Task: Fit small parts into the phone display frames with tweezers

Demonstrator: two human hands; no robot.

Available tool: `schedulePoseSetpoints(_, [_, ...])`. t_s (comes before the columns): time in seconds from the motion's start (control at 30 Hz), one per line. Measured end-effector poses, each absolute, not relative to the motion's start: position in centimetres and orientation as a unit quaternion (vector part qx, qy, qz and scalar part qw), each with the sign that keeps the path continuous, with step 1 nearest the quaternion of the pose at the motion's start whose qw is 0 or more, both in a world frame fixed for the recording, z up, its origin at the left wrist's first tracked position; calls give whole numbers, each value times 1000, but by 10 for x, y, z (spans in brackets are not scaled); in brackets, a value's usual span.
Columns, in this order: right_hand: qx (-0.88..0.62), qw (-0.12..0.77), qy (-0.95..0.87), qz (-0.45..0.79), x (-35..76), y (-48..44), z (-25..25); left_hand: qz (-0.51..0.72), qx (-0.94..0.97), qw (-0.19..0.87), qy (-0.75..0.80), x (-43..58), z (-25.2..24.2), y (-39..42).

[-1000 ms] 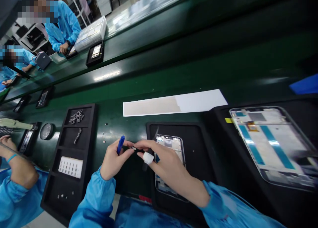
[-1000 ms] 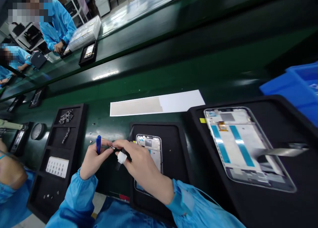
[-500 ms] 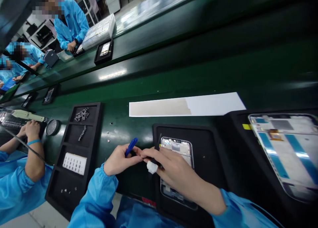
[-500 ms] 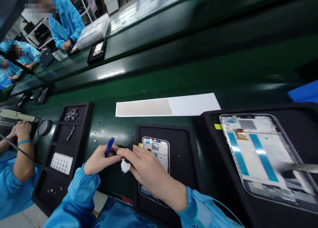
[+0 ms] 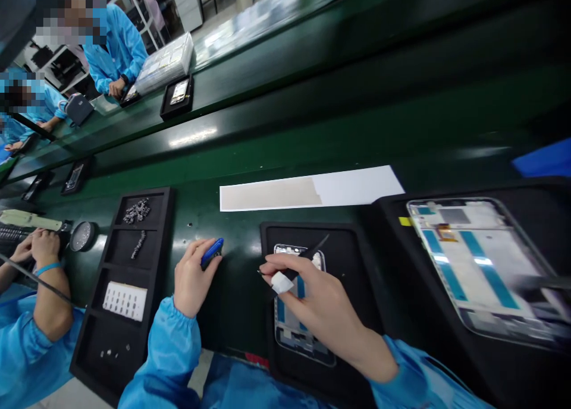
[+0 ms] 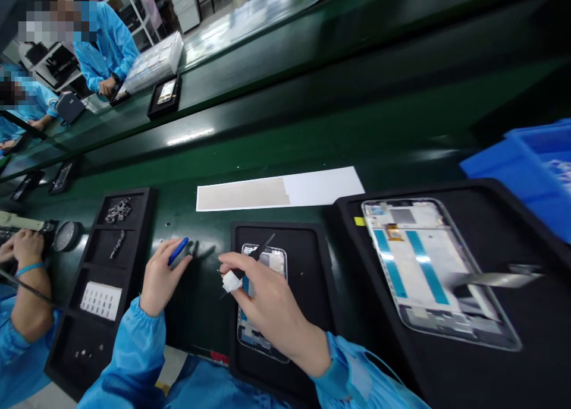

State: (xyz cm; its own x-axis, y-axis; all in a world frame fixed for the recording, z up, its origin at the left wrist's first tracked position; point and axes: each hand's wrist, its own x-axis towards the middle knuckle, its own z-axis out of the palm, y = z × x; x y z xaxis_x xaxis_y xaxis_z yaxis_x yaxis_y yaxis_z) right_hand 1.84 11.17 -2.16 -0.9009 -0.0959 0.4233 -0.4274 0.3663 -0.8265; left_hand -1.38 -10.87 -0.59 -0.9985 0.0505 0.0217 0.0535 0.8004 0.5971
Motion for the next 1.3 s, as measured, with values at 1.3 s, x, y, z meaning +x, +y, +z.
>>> schedulePoseSetpoints(1.3, [102,200,-742,631,35,130,-23,-568,-38,-159,-807,6,5,-42])
